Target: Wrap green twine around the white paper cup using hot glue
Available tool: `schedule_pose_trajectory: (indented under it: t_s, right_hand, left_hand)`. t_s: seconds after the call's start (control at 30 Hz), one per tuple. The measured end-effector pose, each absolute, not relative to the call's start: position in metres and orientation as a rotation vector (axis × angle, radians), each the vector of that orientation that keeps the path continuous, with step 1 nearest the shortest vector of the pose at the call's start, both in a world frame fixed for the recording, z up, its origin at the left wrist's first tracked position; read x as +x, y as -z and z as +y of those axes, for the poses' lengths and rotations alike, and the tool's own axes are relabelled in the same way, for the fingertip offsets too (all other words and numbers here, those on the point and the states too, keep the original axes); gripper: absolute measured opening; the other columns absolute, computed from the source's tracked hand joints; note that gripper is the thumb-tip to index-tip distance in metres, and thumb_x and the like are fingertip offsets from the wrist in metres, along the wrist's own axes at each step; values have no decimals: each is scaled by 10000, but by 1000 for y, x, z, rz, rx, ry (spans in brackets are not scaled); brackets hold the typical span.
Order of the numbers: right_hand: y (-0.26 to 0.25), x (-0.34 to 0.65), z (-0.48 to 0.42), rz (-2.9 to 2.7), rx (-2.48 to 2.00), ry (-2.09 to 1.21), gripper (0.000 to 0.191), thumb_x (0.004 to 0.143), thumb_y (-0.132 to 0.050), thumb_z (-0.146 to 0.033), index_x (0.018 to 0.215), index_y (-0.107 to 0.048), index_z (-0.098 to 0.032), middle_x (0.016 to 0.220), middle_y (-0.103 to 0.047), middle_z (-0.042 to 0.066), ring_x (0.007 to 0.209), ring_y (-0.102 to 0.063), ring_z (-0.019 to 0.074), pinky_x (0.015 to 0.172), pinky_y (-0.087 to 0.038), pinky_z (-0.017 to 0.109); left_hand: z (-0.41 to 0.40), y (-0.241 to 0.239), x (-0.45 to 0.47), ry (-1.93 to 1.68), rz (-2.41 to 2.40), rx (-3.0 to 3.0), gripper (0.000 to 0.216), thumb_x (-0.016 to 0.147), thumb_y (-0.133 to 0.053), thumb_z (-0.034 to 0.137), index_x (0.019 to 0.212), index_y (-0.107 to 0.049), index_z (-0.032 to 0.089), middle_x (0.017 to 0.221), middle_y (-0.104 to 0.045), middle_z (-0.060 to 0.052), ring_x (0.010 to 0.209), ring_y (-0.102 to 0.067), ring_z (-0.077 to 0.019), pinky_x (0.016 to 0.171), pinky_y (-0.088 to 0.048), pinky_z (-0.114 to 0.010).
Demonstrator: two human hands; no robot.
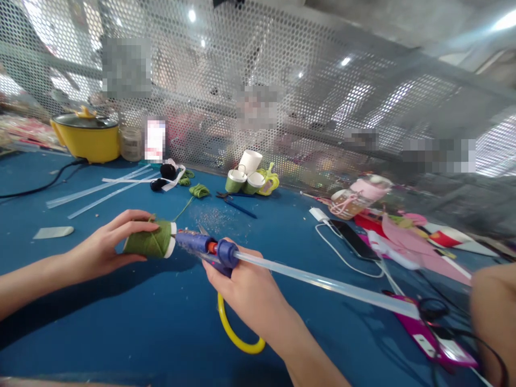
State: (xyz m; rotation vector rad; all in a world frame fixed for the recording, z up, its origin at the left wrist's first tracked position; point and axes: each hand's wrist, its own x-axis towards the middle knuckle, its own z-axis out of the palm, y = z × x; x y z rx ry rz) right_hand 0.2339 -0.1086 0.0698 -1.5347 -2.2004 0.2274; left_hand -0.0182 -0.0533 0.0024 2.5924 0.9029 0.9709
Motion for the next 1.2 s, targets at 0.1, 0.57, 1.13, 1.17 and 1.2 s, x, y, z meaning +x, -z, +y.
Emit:
schedule_pose_trajectory:
  t_s: [0.1, 0.57, 1.13, 1.17, 1.2]
  right_hand:
    - [-68, 236, -110, -2176, -1545, -284, 161, 772, -496, -260, 707, -640, -228, 621, -634, 19, 579, -595, 181, 583, -485, 289]
    - [-74, 232, -106, -2115, -1628, -345, 170, 760, -506, -254, 733, -668, -208, 582, -639, 19, 510, -580, 166, 531, -491, 278]
    - [-72, 231, -110, -2122, -1524, -253, 184, 769, -485, -213, 702, -654, -189, 546, -612, 10, 456, -555, 138, 472, -483, 231]
    - [-71, 231, -110, -2133, -1519, -240, 184, 769, -485, -215, 712, -657, -188, 563, -621, 16, 479, -571, 145, 492, -493, 237]
    - [-71, 231, -111, -2147, -1510, -223, 180, 767, -487, -216, 728, -660, -186, 587, -633, 25, 515, -592, 156, 525, -506, 246]
  left_hand:
    - [-53, -2, -19, -973, 915, 2643, 391, 825, -516, 155, 1193, -411, 234, 1197, -428, -114, 1120, -447, -263, 922, -424, -431]
    - [-54, -4, -18, -1007, 737, 2759, 341, 873, -437, 127, 1197, -398, 226, 1193, -418, -116, 1124, -410, -249, 937, -395, -415]
    - [-52, -4, -18, -1017, 833, 2489, 399, 812, -563, 212, 1185, -422, 202, 1155, -441, -107, 1088, -461, -234, 913, -427, -382]
    - [-52, -4, -18, -1019, 839, 2470, 407, 805, -574, 218, 1182, -425, 200, 1150, -445, -104, 1088, -461, -233, 917, -422, -377]
    - [-52, -4, -18, -1018, 843, 2452, 414, 797, -585, 225, 1180, -427, 199, 1146, -449, -101, 1089, -461, -233, 921, -418, -373]
